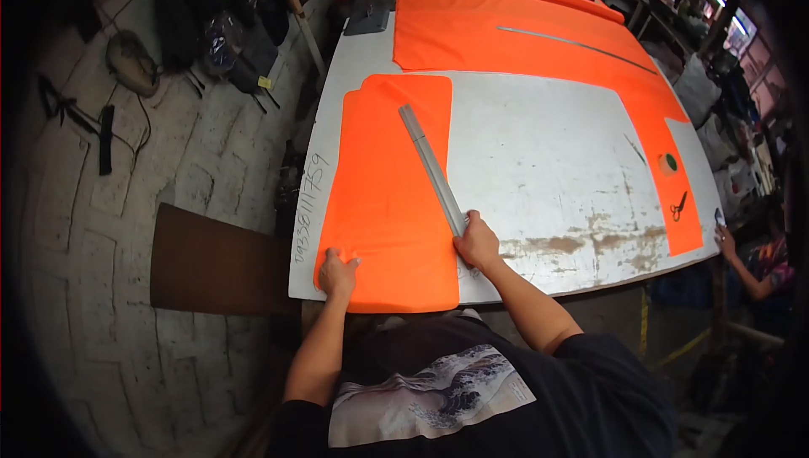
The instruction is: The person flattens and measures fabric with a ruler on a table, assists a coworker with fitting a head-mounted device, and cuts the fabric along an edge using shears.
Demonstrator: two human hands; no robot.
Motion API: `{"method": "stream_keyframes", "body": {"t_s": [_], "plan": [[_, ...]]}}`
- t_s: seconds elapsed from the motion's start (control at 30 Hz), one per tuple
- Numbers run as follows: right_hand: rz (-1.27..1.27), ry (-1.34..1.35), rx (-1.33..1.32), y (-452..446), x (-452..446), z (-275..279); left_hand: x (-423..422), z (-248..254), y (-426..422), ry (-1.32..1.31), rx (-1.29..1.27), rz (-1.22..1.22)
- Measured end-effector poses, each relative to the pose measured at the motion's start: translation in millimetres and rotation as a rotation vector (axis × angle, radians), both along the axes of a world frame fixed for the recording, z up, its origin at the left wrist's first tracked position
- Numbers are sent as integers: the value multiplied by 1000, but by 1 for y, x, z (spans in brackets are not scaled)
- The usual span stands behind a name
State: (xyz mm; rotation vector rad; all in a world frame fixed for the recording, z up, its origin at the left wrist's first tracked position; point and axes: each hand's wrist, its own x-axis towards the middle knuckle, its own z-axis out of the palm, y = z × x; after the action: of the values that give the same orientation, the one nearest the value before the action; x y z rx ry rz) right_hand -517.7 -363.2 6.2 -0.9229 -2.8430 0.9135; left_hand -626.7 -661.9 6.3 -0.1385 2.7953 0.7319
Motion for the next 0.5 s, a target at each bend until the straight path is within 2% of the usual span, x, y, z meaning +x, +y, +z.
{"method": "stream_keyframes", "body": {"t_s": [0.03, 0.13, 0.23, 0.33, 0.43, 0.5], "plan": [[-24, 10, -7, 2, 3, 2, -1, 2, 3, -62, 14, 6], [-35, 68, 5, 13, 15, -13, -1, -20, 2, 101, -98, -113], [-125, 68, -94, 26, 45, -9, -4, -36, -3, 348, -100, -155], [-241, 105, -72, 43, 75, -17, -15, -10, 5, 231, -25, -6], [-382, 116, -50, 53, 101, -9, -33, -17, -3, 332, -172, -153], [-416, 109, -46, 53, 116, -5, -49, -21, -6, 327, -155, -197]]}}
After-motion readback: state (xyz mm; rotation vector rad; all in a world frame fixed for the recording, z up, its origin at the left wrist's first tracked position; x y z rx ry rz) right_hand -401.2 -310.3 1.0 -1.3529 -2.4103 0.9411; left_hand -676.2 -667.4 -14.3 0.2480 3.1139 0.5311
